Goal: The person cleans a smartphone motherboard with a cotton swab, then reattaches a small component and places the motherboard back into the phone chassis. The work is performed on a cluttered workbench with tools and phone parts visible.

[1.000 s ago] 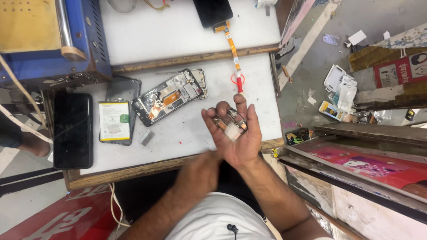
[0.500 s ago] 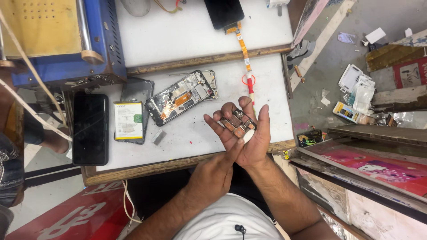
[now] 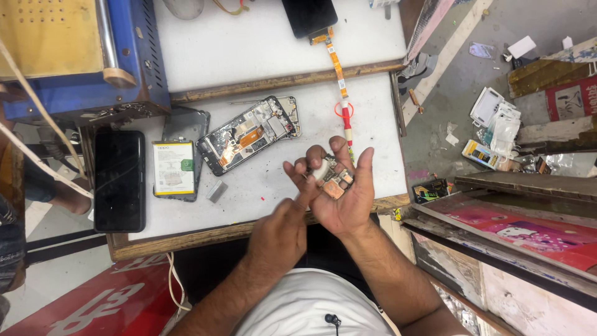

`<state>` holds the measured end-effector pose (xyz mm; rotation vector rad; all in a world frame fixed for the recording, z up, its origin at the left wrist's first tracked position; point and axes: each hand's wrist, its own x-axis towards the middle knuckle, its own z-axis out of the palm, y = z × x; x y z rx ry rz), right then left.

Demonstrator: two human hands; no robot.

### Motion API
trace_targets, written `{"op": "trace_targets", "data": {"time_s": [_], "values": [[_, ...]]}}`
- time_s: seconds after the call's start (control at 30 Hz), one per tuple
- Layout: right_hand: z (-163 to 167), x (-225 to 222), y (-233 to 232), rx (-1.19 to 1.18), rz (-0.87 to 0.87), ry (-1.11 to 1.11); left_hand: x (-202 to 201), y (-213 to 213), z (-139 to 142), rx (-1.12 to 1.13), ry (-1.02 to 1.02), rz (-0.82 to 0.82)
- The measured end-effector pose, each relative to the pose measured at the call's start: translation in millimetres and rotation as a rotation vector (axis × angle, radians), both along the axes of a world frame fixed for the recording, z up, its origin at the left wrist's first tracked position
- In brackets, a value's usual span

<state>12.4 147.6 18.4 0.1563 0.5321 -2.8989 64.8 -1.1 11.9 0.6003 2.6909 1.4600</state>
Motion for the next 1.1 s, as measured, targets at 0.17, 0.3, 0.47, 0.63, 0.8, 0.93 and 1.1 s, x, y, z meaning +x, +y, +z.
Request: {"op": "trace_targets", "data": {"time_s": [0.17,0.3,0.47,0.63,0.8,0.93,1.1], "values": [[4,1,5,-0.017,-0.011,-0.004,5,1,-16,-0.13,0.22,-0.13],[6,1,4,-0.022,-0.03,-0.033,10,3,-29,-0.234,0.184,-0.172],[5,-1,3,-0.014,-0.035,-0.058,11,1,-35,-0.077,0.208,-0.104],[1,-1,3,0.012,-0.042,-0.077,9,0,-31,-0.037,0.157,-0.137],[1,-2,4,0.02,-0.056,-0.117,8,1,-25,-0.039,0.158,-0.181],[4,-4,5,-0.006,-0.064,-0.127,6,-2,-28,0.026,0.111,-0.158],[6,-6,5,-0.012,-0.067,-0.102,1,-7,-30,-0.051,0.095,-0.096]]}}
